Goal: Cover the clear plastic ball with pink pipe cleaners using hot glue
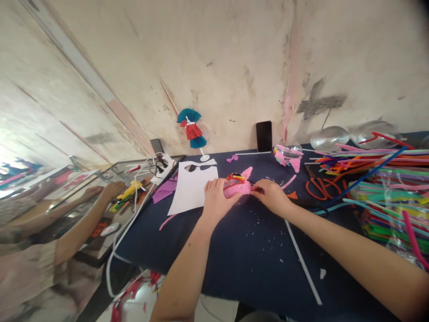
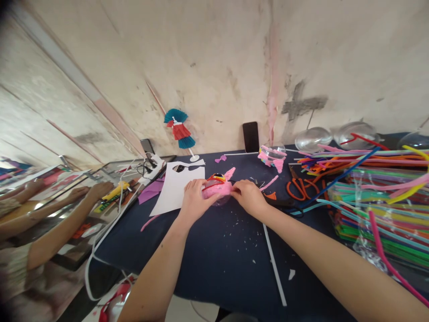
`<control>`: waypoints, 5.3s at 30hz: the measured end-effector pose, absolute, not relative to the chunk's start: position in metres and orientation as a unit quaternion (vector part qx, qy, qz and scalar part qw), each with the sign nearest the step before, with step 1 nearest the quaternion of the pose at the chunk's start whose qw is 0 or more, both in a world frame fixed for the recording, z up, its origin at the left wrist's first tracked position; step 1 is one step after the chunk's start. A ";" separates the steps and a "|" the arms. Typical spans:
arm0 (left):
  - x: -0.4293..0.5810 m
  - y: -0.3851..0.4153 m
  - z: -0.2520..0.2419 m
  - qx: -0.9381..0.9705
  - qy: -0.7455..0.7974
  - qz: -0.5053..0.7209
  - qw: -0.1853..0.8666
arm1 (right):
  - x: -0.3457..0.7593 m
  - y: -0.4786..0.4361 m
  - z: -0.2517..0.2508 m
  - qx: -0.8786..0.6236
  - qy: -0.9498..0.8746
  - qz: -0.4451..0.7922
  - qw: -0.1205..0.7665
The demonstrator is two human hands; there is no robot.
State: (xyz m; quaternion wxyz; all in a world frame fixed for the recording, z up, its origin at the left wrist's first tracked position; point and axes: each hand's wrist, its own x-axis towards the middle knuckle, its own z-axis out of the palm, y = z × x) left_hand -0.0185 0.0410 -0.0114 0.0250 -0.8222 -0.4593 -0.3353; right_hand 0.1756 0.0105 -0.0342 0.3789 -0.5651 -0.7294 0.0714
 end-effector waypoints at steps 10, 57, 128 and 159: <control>-0.020 0.041 -0.009 -0.813 -0.460 -0.356 -0.028 | 0.172 0.014 -0.036 -0.582 -0.727 0.069 0.358; -0.024 0.042 -0.003 -0.853 -0.423 -0.304 -0.039 | 0.167 -0.006 -0.030 -0.398 -0.817 -0.186 0.375; -0.020 0.042 -0.002 -0.861 -0.400 -0.311 -0.047 | 0.175 -0.001 -0.033 -0.383 -0.843 -0.234 0.298; -0.031 0.052 -0.001 -0.872 -0.335 -0.331 -0.132 | 0.182 0.008 -0.036 -0.371 -0.824 -0.250 0.348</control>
